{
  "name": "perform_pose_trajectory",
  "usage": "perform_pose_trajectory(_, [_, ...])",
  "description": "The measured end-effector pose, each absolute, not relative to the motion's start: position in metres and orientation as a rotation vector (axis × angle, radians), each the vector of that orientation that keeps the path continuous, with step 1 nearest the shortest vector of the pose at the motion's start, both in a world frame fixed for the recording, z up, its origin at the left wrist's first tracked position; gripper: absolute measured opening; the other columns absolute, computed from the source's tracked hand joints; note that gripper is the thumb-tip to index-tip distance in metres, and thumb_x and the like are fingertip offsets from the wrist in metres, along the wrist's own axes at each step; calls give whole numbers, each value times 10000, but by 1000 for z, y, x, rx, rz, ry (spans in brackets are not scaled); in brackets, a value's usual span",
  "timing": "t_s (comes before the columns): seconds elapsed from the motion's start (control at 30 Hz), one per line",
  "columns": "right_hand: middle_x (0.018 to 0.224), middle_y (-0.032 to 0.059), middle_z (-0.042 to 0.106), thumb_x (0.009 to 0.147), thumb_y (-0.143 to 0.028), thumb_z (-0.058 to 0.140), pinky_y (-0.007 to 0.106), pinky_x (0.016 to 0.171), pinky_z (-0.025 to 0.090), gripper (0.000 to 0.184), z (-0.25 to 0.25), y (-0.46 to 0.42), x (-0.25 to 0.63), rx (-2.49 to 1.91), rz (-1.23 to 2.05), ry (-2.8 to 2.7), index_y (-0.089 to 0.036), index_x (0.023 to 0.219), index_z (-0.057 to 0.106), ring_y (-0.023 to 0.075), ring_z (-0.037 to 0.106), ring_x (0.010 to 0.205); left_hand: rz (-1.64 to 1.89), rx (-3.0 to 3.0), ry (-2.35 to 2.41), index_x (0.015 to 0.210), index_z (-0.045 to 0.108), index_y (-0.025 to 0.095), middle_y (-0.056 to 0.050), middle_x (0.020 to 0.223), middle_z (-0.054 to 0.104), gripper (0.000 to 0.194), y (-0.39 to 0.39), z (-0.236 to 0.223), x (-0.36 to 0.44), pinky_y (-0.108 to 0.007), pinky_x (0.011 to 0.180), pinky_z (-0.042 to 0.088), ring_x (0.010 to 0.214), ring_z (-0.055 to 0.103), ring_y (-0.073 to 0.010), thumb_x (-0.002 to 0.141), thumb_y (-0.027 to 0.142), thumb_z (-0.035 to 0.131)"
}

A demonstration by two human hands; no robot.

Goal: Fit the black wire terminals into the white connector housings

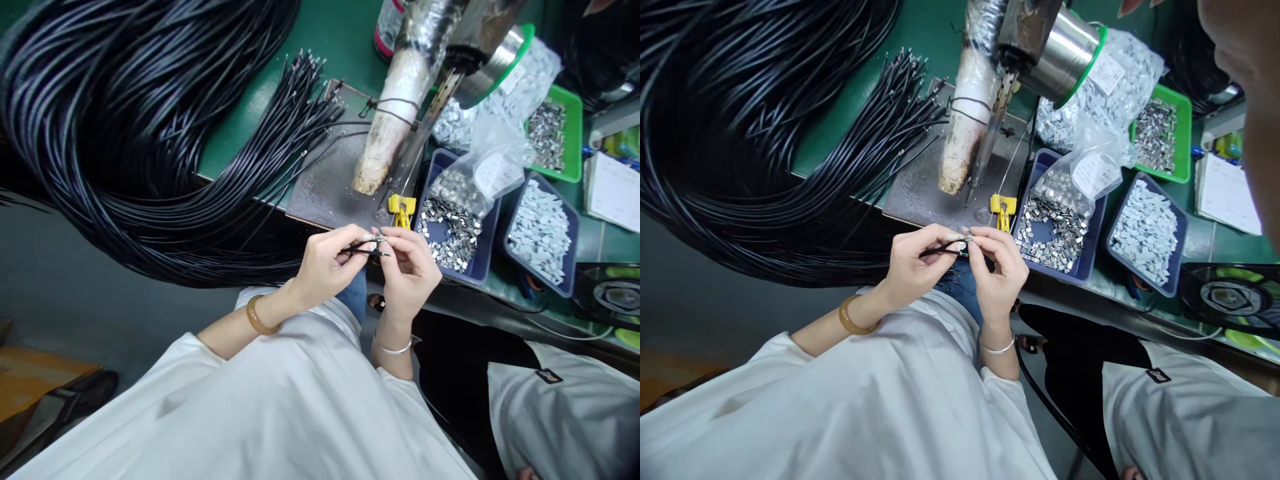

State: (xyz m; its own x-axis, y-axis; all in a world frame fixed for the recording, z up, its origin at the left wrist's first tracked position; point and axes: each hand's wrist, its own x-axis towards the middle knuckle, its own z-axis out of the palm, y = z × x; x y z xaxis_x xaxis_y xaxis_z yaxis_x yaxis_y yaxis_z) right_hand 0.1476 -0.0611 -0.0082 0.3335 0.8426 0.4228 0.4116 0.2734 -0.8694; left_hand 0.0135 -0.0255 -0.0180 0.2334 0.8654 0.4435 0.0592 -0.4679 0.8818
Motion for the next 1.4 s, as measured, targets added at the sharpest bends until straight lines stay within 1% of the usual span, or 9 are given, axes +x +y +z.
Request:
perform_pose_trajectory(0.2, [998, 21, 728, 858, -151, 695, 376, 846, 630, 129, -8, -64, 150, -1368, 367, -1341, -250, 926, 741, 175, 735, 921, 1357, 1909, 830, 858, 658, 118, -25, 750, 674, 114, -24, -18, 13, -169, 627, 451, 696, 612, -92, 857, 30, 586])
perform_pose_trajectory(0.33, [1016, 14, 704, 851, -158, 689, 320, 843, 636, 65, -15, -59, 151, -1222, 648, -1159, -220, 859, 705, 154, 748, 925, 1391, 1828, 769, 908, 655, 113, -41, 802, 706, 114, -25, -17, 15, -158, 620, 450, 697, 634, -84, 868, 31, 587])
perform_pose_trajectory(0.47, [1001, 14, 701, 862, -201, 662, 332, 853, 637, 89, -22, -54, 151, -1078, 874, -1073, -198, 778, 633, 161, 756, 913, 1153, 1497, 710, 886, 617, 141, 4, 703, 655, 71, -26, -12, 14, -167, 600, 456, 606, 596, -71, 899, 95, 565])
perform_pose_trajectory(0.6, [1002, 22, 700, 878, -160, 656, 345, 855, 635, 53, -16, -55, 147, -1224, 586, -1184, -207, 854, 662, 153, 736, 928, 1032, 1063, 645, 888, 608, 153, 23, 642, 627, 101, -20, -7, 12, -181, 541, 453, 538, 570, -73, 870, 233, 668])
perform_pose_trajectory(0.77, [1015, 38, 712, 940, -142, 567, 417, 837, 640, 151, -8, -57, 146, -1270, 139, -1236, -226, 970, 689, 186, 734, 942, 987, 953, 720, 800, 723, 123, 14, 618, 625, 190, -9, -4, 12, -185, 503, 409, 515, 499, -54, 770, 299, 788])
perform_pose_trajectory(0.97, [952, 1, 752, 833, -71, 706, 325, 775, 620, 201, -6, -59, 148, -1258, -63, -1471, -232, 952, 690, 152, 732, 862, 991, 1031, 768, 706, 735, 132, 25, 596, 599, 117, -4, -5, 13, -197, 554, 388, 570, 481, -64, 713, 225, 806])
perform_pose_trajectory(1.07, [926, -6, 758, 819, -64, 722, 303, 784, 614, 204, -7, -58, 147, -1258, -78, -1510, -230, 936, 698, 137, 728, 854, 1026, 1013, 744, 697, 723, 130, 16, 641, 639, 95, -2, -6, 13, -192, 580, 410, 590, 511, -65, 700, 186, 800])
perform_pose_trajectory(1.27, [994, 30, 747, 906, -139, 617, 348, 778, 636, 92, -12, -56, 149, -1276, 248, -1338, -215, 954, 635, 168, 737, 922, 1053, 1008, 721, 747, 753, 139, 3, 690, 687, 72, 2, -6, 13, -209, 674, 487, 628, 562, -80, 738, 208, 774])
perform_pose_trajectory(1.4, [1014, 30, 761, 857, -114, 672, 347, 841, 613, 120, -15, -54, 153, -1287, 118, -1510, -219, 910, 646, 166, 738, 935, 1059, 1005, 748, 717, 738, 130, 18, 649, 654, 98, 4, -6, 13, -202, 657, 481, 603, 527, -71, 708, 207, 797])
